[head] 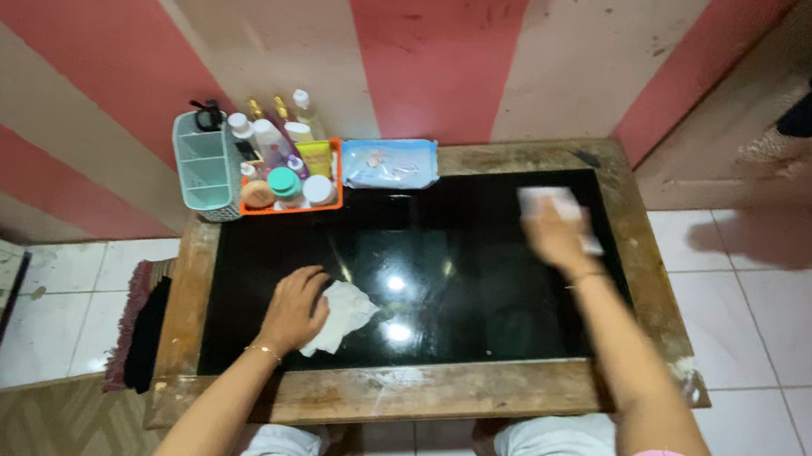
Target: The person wipes a black tabletop and a gold-framed mirror using wet wipes. They repeatedly clean the table surface, then wipe the mirror, and return to the table, continuing to wipe until the end of the clip.
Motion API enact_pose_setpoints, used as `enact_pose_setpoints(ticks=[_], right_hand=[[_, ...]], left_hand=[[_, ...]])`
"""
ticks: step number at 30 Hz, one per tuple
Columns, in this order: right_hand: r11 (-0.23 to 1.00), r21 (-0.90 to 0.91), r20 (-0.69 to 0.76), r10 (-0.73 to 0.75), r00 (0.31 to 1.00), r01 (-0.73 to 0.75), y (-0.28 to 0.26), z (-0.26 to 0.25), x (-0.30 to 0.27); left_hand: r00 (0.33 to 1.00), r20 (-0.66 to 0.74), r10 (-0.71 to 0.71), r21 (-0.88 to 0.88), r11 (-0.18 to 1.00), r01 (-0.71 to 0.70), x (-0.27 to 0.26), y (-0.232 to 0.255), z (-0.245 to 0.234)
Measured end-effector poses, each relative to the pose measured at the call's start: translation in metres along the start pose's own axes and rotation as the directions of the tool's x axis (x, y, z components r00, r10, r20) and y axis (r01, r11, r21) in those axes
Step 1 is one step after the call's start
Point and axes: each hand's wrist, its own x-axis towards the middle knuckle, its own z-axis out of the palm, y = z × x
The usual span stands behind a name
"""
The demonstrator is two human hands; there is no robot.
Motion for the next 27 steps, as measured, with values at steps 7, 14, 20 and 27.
enact_pose_setpoints(ticks=[7, 14, 20, 27], right_hand=[[0.985, -0.149, 0.242, -0.047, 0.969, 0.085, 0.004, -0.013, -0.079], [0.464, 0.552, 0.149, -0.872, 0.466, 0.692, -0.232, -0.014, -0.122], [0.872, 0.178, 0.28, -0.488, 0.826, 0.455, -0.15, 0.019, -0.029], [0.992, -0.04, 0.169, 0.121, 0.978, -0.116, 0.072, -0.05, -0.065]], left_hand=[[1.0, 0.005, 0.008, -0.074, 0.997, -0.007, 0.0, 0.003, -0.005], [1.0, -0.027, -0.001, -0.053, 0.999, -0.001, -0.003, 0.0, -0.004], [0.999, -0.034, -0.01, -0.044, 0.999, 0.009, -0.007, -0.004, -0.001], [0.998, -0.059, 0.016, -0.063, 0.998, -0.02, -0.007, -0.006, 0.001]])
